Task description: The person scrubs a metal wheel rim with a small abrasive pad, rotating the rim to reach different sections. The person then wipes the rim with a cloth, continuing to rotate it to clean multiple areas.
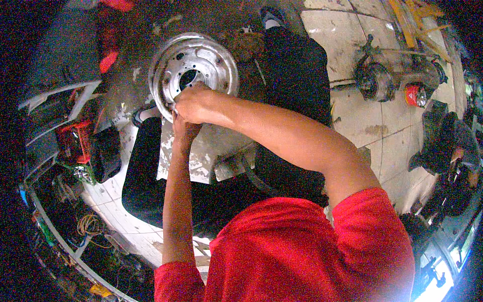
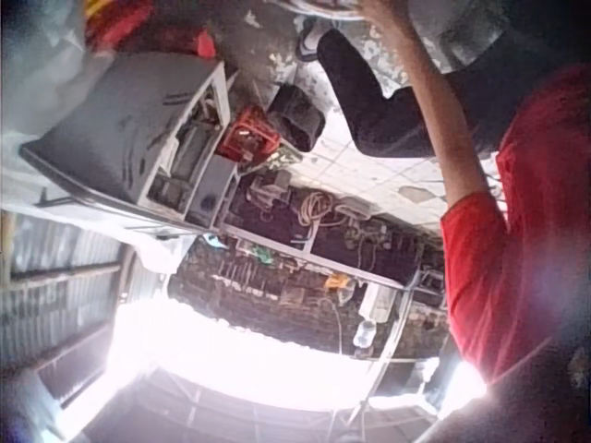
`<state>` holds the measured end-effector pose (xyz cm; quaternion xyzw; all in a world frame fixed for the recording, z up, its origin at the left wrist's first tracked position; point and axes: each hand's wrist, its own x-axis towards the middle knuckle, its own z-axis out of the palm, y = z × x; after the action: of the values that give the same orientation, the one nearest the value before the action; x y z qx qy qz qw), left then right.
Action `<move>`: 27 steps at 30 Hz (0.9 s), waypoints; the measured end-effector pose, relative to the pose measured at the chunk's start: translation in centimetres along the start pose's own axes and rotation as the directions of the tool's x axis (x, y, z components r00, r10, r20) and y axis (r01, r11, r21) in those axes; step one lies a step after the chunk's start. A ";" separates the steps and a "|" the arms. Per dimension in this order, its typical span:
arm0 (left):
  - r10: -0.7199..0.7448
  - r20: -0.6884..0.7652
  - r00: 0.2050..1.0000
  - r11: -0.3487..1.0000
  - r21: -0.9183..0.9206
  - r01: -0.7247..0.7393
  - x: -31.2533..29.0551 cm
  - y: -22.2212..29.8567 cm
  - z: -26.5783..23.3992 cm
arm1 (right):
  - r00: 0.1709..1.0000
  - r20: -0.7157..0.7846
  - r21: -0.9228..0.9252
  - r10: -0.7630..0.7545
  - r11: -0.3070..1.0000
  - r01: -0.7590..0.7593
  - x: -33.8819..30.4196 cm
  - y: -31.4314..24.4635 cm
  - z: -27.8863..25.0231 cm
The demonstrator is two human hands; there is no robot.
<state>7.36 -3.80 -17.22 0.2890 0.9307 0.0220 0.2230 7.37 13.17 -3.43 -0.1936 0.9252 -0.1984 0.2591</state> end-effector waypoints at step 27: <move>-0.119 -0.251 0.961 0.993 -0.025 0.116 3.7 -0.1 -1.2 | 0.992 -0.096 0.127 0.084 0.989 -0.072 -1.6 1.8 -4.3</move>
<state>4.09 -1.78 -17.59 0.2271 0.9669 0.0501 0.1052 5.78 16.53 -0.23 -0.1305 0.9301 -0.2542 0.2308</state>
